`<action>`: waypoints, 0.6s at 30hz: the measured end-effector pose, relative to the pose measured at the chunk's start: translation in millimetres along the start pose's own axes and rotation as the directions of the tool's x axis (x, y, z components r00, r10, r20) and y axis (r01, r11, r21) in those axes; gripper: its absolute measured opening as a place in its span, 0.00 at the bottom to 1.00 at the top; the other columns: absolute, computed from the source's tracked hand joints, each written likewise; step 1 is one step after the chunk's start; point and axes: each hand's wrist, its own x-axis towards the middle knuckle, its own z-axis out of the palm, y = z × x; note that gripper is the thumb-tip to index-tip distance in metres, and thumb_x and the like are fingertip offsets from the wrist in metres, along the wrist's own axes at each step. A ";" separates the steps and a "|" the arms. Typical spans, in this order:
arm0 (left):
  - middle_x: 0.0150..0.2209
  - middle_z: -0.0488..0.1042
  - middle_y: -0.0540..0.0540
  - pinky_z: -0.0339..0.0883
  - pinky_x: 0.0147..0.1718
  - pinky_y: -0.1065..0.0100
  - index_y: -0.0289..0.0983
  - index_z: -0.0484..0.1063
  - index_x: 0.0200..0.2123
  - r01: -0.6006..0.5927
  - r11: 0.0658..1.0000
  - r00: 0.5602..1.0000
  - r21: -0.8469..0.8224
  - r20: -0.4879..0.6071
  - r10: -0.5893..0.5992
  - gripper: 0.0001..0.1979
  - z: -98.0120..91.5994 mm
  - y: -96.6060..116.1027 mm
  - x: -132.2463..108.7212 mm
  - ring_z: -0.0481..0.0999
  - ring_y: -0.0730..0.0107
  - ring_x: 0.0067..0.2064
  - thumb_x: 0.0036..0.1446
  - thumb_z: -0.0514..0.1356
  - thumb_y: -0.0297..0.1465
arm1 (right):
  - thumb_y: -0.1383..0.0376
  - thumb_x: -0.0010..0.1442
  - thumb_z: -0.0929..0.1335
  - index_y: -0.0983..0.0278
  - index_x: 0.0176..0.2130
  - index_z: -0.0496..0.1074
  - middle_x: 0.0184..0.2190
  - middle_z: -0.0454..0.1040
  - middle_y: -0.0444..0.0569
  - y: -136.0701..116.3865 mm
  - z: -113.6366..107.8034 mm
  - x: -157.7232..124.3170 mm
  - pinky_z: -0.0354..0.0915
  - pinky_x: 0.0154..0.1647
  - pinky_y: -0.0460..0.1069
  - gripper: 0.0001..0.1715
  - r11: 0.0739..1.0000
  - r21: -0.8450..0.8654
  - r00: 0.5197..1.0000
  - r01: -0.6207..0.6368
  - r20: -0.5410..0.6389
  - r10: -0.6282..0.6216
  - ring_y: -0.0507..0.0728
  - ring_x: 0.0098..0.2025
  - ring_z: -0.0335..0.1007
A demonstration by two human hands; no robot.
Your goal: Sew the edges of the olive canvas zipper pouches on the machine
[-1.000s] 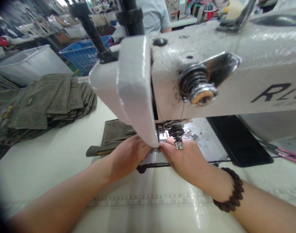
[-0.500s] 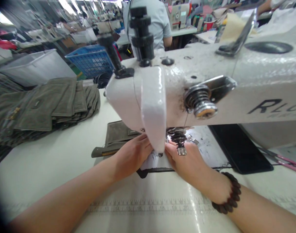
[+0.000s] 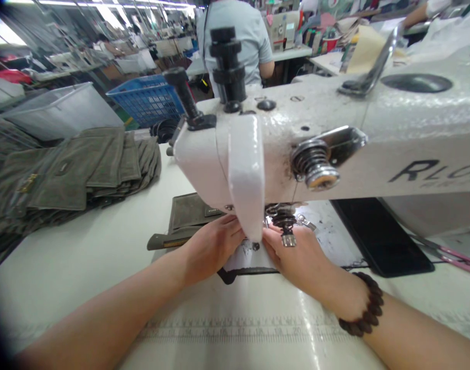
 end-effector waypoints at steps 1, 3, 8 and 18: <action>0.43 0.71 0.42 0.57 0.48 0.66 0.32 0.67 0.41 -0.006 1.000 1.000 -0.005 0.008 0.006 0.09 -1.1 0.6 -0.7 0.67 0.66 0.48 0.58 0.50 0.25 | 0.68 0.60 0.57 0.62 0.37 0.73 0.32 0.74 0.49 -0.6 -0.9 -0.2 0.61 0.26 0.47 0.17 1.000 -0.002 1.000 0.003 0.004 -0.003 0.53 0.27 0.68; 0.43 0.71 0.43 0.57 0.47 0.67 0.32 0.67 0.41 -0.011 1.000 1.000 -0.014 0.027 0.011 0.10 -3.4 1.6 -1.9 0.67 0.67 0.47 0.58 0.50 0.25 | 0.67 0.61 0.57 0.62 0.36 0.73 0.30 0.74 0.48 -1.6 -2.2 -0.7 0.59 0.24 0.46 0.17 1.000 -0.009 1.000 0.008 0.018 -0.008 0.52 0.24 0.67; 0.42 0.71 0.43 0.58 0.46 0.68 0.32 0.68 0.40 0.018 1.000 1.000 -0.023 0.026 -0.018 0.09 -6.3 -0.4 -1.7 0.68 0.68 0.47 0.59 0.49 0.25 | 0.67 0.61 0.56 0.63 0.38 0.72 0.31 0.74 0.48 0.1 -0.4 -2.6 0.58 0.23 0.47 0.18 1.000 -0.028 1.000 0.013 0.004 -0.013 0.53 0.24 0.67; 0.42 0.71 0.41 0.62 0.43 0.69 0.30 0.68 0.38 0.071 0.997 0.997 -0.028 -0.027 -0.072 0.09 0.7 -0.2 0.6 0.69 0.68 0.44 0.58 0.50 0.24 | 0.68 0.62 0.54 0.64 0.41 0.71 0.31 0.73 0.49 1.1 -4.9 -4.7 0.63 0.23 0.46 0.19 0.987 -0.001 0.977 0.161 -0.140 -0.160 0.53 0.26 0.69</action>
